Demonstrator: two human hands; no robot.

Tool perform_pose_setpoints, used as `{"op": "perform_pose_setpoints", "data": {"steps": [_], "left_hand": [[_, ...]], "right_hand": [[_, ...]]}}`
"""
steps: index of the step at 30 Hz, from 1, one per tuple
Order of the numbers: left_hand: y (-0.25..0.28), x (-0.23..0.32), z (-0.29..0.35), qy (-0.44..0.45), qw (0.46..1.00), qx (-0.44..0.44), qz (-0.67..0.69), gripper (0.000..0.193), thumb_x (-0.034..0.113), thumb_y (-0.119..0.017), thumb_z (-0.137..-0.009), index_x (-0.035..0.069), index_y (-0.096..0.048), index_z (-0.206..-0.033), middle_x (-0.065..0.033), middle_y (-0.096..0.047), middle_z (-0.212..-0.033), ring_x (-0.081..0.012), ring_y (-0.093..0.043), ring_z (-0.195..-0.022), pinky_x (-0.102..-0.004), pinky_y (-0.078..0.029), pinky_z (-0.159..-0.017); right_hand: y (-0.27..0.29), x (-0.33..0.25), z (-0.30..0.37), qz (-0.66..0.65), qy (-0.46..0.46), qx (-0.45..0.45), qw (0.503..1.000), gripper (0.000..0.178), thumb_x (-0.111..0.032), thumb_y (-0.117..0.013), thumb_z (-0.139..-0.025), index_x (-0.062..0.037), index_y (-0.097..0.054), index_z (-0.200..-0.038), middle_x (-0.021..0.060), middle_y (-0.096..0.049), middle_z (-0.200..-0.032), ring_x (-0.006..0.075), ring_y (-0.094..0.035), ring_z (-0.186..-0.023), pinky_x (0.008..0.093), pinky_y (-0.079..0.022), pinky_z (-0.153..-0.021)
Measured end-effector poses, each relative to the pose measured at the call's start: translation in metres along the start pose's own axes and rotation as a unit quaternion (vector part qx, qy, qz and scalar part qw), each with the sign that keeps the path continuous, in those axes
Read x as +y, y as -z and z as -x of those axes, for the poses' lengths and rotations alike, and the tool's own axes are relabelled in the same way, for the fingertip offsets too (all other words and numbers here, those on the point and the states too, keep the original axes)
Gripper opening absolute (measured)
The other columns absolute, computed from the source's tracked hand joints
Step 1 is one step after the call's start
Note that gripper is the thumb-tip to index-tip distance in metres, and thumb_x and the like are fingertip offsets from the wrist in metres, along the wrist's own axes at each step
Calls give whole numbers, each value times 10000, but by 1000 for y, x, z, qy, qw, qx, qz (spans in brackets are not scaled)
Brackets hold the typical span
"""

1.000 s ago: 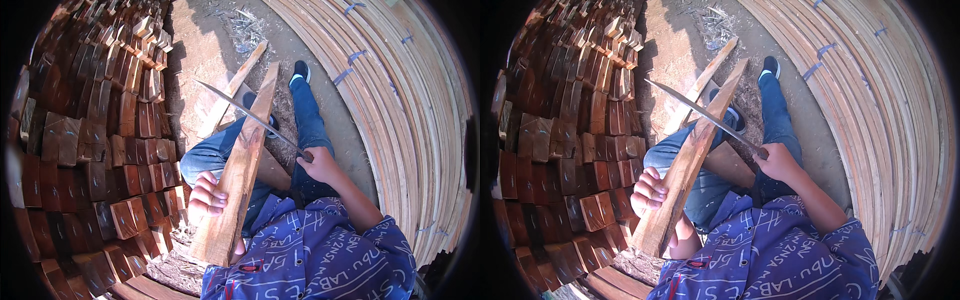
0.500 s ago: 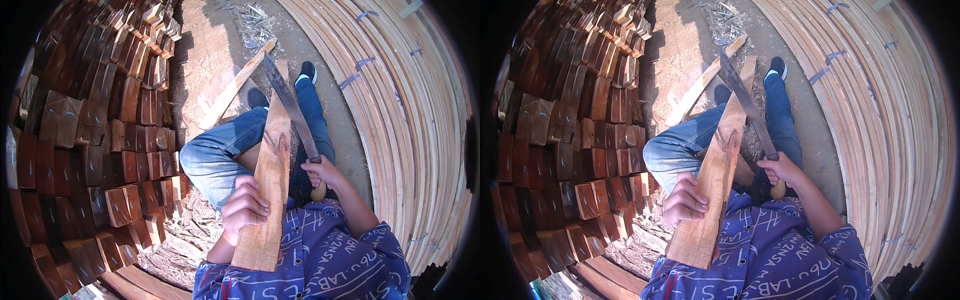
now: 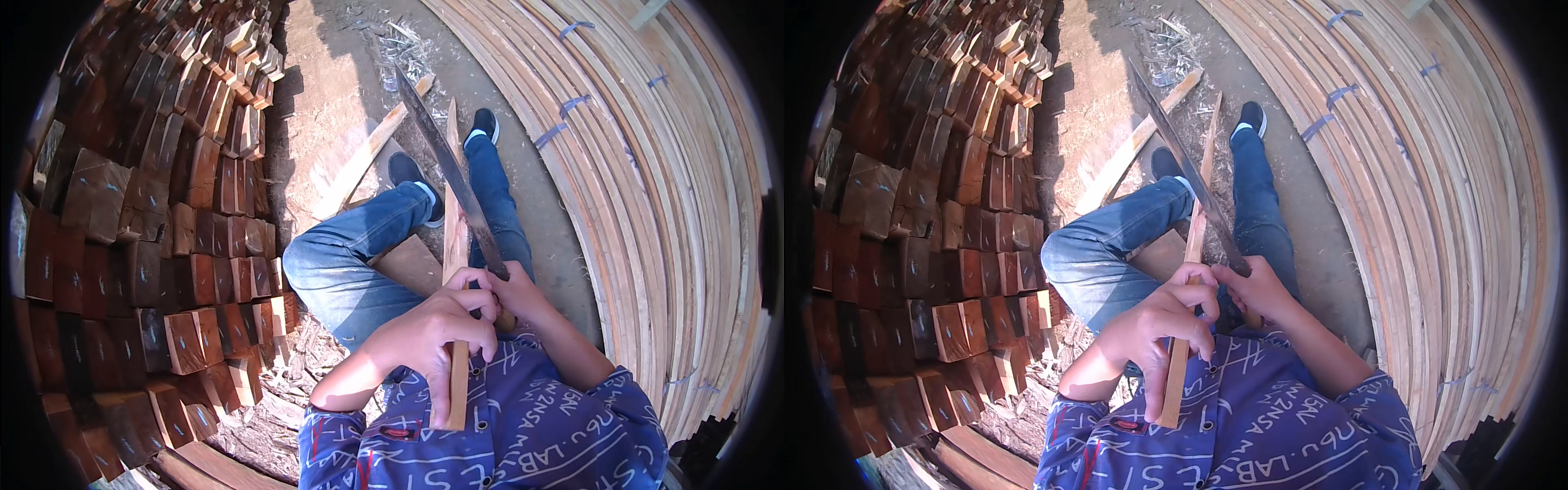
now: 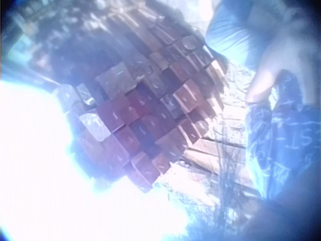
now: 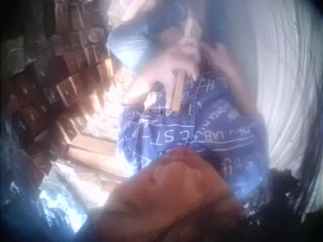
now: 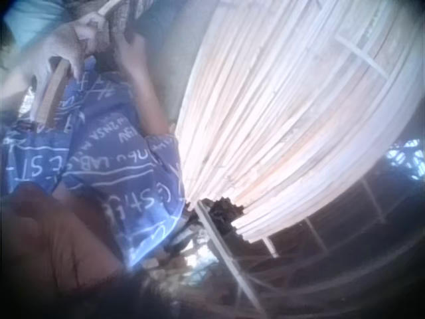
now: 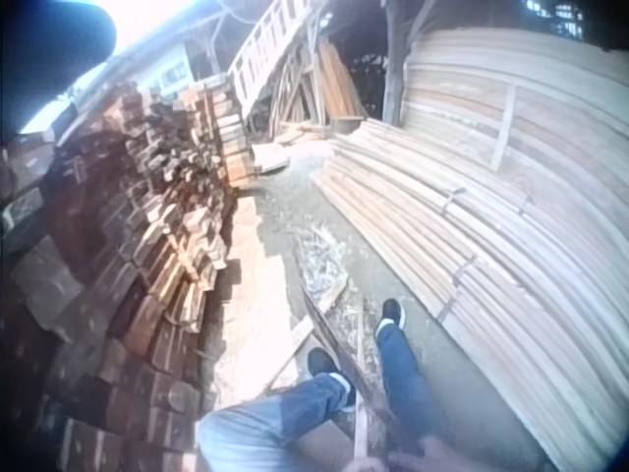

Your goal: The person sits on the ground and uses a machete to shave and shape a long wooden stick. They repeatedly strike and scrape the wood to remove thin layers, gradually refining its profile. Finished curved wooden pieces are stacked nearby.

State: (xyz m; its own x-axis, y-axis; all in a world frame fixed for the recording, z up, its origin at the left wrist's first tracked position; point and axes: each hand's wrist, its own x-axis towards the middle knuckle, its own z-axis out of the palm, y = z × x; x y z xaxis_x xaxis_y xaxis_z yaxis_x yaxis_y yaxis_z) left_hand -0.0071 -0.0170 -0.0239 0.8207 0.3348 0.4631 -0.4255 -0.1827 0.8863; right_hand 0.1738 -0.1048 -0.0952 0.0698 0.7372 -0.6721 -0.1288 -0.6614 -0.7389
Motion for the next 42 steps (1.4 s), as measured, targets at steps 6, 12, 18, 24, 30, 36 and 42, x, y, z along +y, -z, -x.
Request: {"op": "perform_pose_setpoints", "data": {"steps": [6, 12, 18, 24, 30, 36, 42], "left_hand": [[-13, -11, 22, -8, 999, 43, -5, 645, 724, -758, -541, 114, -562, -618, -12, -439, -638, -227, -443, -715, -400, -288, -888], [-22, -12, 28, 11, 998, 53, -30, 661, 753, -646, -686, 97, -575, -633, -32, -508, -668, -248, -466, -769, -467, -270, -963], [-21, -6, 41, 66, 984, 158, -55, 564, 626, -542, -822, 83, -691, -794, -112, -704, -967, -356, -520, -1129, -582, -135, -1137], [-35, 16, 90, 152, 958, 178, -167, 742, 155, -673, -558, 67, -582, -1290, -254, -431, -1468, -477, -293, -1418, -626, -114, -1158], [-58, 13, 104, 51, 912, 261, -312, 832, 476, -841, -705, 113, -499, -1371, -242, -441, -1447, -449, -415, -1350, -652, -200, -1128], [-57, 5, 110, 13, 818, 382, -431, 507, 393, -484, -1012, 76, -398, -1398, -212, -580, -1287, -419, -572, -1170, -632, -273, -1119], [-36, -2, 117, 80, 756, 550, -346, 655, 441, -515, -979, -18, -314, -1400, -305, -427, -1416, -454, -365, -1373, -568, -302, -1136]], "right_hand": [[-20, 20, -11, -141, 0, -36, 989, 444, -414, -718, -886, -5, -601, -1012, 54, -618, -729, 148, -610, -548, 282, -477, -458], [-25, 55, -33, -367, -111, -178, 906, 472, -372, -467, -1006, 22, -524, -1260, 193, -593, -1204, 252, -609, -1125, 414, -515, -941], [-21, 36, -25, -432, -144, -158, 876, 275, -259, -545, -980, -62, -611, -1160, 46, -647, -947, 92, -564, -676, 247, -503, -613], [-32, 16, -19, -358, -111, -133, 918, 244, -217, -615, -940, -47, -647, -1113, 83, -687, -1030, 112, -568, -662, 285, -504, -626], [-45, -6, -26, -370, -119, -159, 908, 302, -235, -532, -974, -11, -632, -1150, 107, -693, -1081, 74, -522, -632, 234, -476, -598], [-53, -4, -21, -264, -76, -144, 951, 131, -136, -676, -895, -33, -601, -924, 184, -705, -973, 141, -580, -541, 295, -487, -496], [-37, 25, -16, -2, 51, -92, 994, 282, -120, -694, -889, -77, -491, -699, 123, -698, -809, 143, -601, -542, 309, -480, -480]]}}
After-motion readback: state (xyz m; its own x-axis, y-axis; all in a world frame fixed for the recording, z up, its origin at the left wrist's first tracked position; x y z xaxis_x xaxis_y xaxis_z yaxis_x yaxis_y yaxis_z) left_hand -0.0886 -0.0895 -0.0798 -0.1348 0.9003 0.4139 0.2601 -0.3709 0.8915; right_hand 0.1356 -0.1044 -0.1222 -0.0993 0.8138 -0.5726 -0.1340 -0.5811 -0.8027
